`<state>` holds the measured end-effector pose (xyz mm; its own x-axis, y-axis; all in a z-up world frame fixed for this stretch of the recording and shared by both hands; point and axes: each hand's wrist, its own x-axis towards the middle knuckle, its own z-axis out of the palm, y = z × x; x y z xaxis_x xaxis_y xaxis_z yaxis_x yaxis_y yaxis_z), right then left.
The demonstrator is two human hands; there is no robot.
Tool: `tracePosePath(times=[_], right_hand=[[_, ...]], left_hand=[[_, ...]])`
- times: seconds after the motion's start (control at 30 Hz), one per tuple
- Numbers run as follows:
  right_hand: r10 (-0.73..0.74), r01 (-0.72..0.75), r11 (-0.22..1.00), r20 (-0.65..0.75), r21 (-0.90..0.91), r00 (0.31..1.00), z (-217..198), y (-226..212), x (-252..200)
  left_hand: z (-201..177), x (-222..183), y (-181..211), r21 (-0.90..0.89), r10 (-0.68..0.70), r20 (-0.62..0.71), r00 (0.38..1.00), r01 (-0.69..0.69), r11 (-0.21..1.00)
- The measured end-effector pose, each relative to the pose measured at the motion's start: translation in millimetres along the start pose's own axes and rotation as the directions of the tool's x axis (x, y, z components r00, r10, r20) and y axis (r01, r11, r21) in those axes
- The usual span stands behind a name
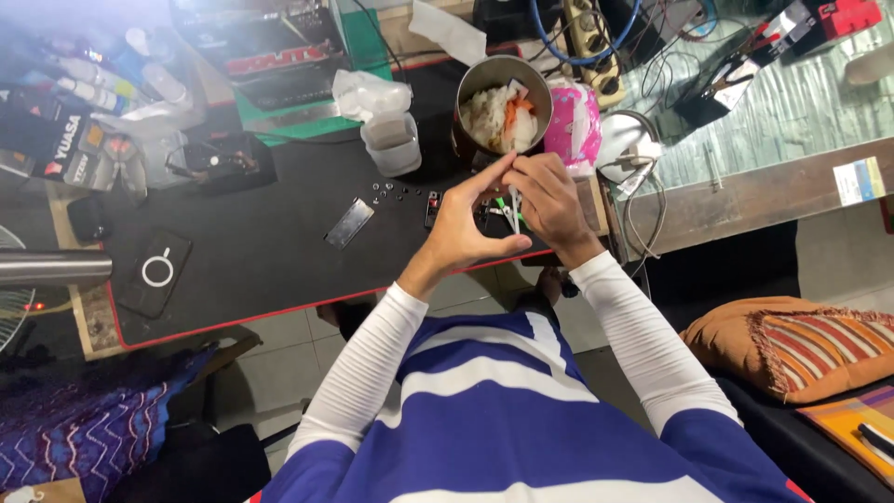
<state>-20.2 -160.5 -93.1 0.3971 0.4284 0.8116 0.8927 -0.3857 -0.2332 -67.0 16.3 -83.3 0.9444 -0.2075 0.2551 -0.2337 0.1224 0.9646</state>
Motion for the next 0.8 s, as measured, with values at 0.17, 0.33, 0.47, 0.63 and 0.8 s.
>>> tracePosePath(times=[0.17, 0.33, 0.47, 0.63, 0.8], right_hand=[[-0.029, 0.029, 0.999, -0.017, -0.014, 0.999, 2.7, 8.2, 3.0], [-0.023, 0.022, 1.0, -0.016, -0.022, 1.0, 16.4, 24.0, -14.2], [-0.006, 0.006, 1.0, -0.001, -0.022, 1.0, 24.3, 32.1, -20.7], [0.061, -0.061, 0.998, 0.01, -0.01, 0.998, 18.9, 23.6, -0.8], [0.086, -0.085, 0.995, 0.017, -0.048, 0.996, 24.5, 34.3, -9.6]], left_hand=[[6.3, 2.8, -16.1, -0.05, 0.029, -0.109, 0.994, -0.035, 0.998], [9.9, 8.4, -25.4, -0.051, 0.027, -0.202, 0.979, -0.038, 0.998], [10.6, 14.4, -36.4, -0.017, 0.013, -0.265, 0.964, -0.018, 1.0], [13.8, 20.8, -41.3, 0.01, 0.002, -0.308, 0.951, 0.001, 1.0], [13.7, 28.3, -46.2, 0.037, 0.01, -0.321, 0.947, 0.002, 0.999]])
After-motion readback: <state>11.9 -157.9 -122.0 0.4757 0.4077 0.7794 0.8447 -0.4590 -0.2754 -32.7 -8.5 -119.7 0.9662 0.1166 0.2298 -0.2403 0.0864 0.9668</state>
